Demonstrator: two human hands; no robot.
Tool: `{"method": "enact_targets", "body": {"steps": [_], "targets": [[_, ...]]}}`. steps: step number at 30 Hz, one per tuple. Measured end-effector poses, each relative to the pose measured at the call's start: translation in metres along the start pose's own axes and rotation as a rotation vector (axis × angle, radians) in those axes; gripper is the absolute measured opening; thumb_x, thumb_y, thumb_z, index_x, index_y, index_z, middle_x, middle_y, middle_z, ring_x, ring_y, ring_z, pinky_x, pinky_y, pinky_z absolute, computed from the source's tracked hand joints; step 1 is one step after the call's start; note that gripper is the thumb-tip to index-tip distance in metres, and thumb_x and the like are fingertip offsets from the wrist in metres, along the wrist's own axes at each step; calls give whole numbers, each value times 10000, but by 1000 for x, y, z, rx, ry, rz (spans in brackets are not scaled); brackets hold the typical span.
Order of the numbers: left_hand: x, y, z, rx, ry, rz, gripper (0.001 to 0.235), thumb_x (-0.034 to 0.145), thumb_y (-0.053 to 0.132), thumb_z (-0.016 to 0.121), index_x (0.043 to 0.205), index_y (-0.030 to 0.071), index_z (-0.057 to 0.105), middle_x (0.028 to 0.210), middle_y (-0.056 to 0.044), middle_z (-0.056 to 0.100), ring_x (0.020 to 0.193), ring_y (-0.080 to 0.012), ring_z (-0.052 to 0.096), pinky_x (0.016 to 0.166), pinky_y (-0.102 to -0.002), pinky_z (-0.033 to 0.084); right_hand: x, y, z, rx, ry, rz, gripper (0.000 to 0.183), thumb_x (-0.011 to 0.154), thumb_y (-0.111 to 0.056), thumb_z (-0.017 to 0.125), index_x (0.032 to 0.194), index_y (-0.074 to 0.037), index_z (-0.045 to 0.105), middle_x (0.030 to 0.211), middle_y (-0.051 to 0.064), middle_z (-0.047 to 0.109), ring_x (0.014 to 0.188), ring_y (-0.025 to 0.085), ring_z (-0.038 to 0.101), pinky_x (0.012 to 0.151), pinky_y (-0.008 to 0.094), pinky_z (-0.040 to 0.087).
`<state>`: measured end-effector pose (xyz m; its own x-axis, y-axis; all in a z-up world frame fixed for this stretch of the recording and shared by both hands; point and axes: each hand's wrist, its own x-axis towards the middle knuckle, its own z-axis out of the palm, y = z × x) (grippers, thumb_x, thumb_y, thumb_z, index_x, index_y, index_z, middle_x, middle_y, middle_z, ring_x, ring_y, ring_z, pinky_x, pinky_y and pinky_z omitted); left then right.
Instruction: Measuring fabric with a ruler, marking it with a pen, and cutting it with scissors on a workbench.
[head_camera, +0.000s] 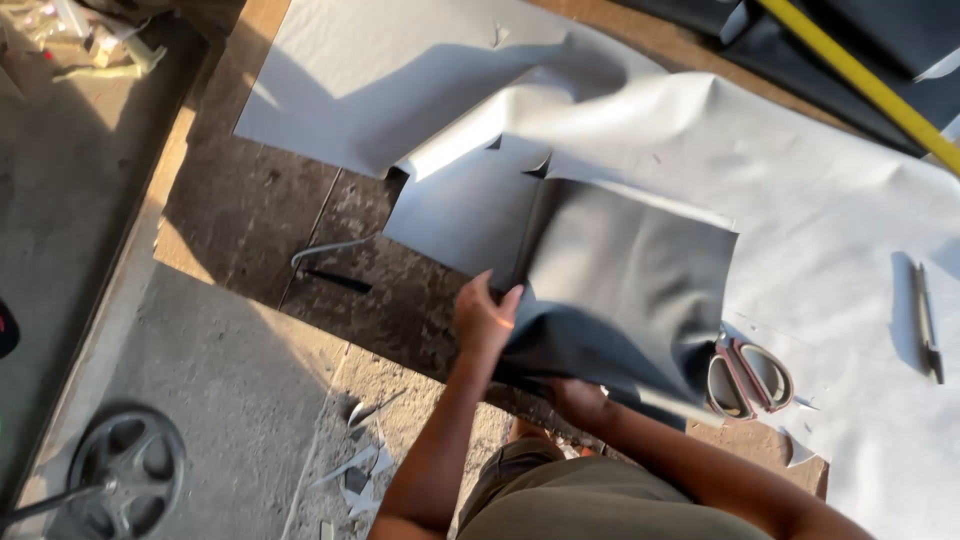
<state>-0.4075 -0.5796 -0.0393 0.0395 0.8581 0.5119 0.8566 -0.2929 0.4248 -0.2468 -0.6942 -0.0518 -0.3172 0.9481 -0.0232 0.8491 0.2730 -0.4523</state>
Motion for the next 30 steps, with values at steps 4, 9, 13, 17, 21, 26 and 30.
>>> {"method": "enact_targets", "body": {"steps": [4, 9, 13, 17, 21, 26, 30], "targets": [[27, 12, -58, -690, -957, -1128, 1103, 743, 668, 854, 1524, 43, 390, 1478, -277, 455, 1389, -423, 447, 1112, -545, 423, -12, 28, 46, 69, -63, 39, 212, 909, -400, 687, 1110, -332, 688, 746, -20, 733, 654, 246, 754, 500, 429, 602], [81, 11, -11, -730, -953, -907, 680, 662, 71, 858, 1307, 71, 641, 1153, -157, 656, 1070, -316, 631, 873, -420, 529, -1, -2, -156, 695, -35, -289, 324, 904, -158, 753, 1204, -71, 667, 1062, 218, 722, 937, 481, 700, 703, 540, 601], [250, 35, -43, -632, -866, -736, 637, 592, 235, 908, 1165, 89, 671, 1127, -107, 686, 1071, -298, 672, 852, -478, 523, -51, 68, -189, 527, 259, 60, 256, 875, -145, 741, 1128, -175, 773, 1020, 38, 791, 907, 224, 783, 782, 368, 621], [406, -44, 0, -755, -740, -707, 706, 739, 213, 882, 1325, 133, 498, 1321, -89, 511, 1197, -294, 604, 923, -560, 487, -96, 127, -172, 10, 387, 628, 223, 968, -183, 693, 1188, -152, 709, 1113, 37, 718, 1004, 275, 662, 799, 424, 540], [529, -105, 83, -795, -563, -581, 849, 923, 186, 861, 1448, 210, 194, 1511, -79, 213, 1399, -260, 515, 1085, -540, 415, -130, 165, -103, 57, 206, 952, 638, 812, -137, 741, 1428, -196, 584, 1354, 100, 636, 1174, 363, 604, 1002, 482, 475], [488, -209, 248, -810, -318, -465, 1122, 1155, 155, 836, 1604, 332, -177, 1751, -44, -157, 1651, -210, 410, 1287, -511, 328, -121, 157, -61, -170, 270, 794, 777, 751, 51, 719, 1494, -87, 536, 1309, 182, 582, 1187, 385, 543, 940, 523, 541], [248, -80, 239, -710, -280, -21, 703, 942, -113, 607, 1526, 42, 247, 1447, -172, 462, 1360, -281, 514, 1161, -382, 443, -125, 141, -74, -122, 133, 968, 1027, 636, -61, 821, 1565, -198, 406, 1187, 184, 527, 1018, 415, 560, 845, 535, 541]]}}
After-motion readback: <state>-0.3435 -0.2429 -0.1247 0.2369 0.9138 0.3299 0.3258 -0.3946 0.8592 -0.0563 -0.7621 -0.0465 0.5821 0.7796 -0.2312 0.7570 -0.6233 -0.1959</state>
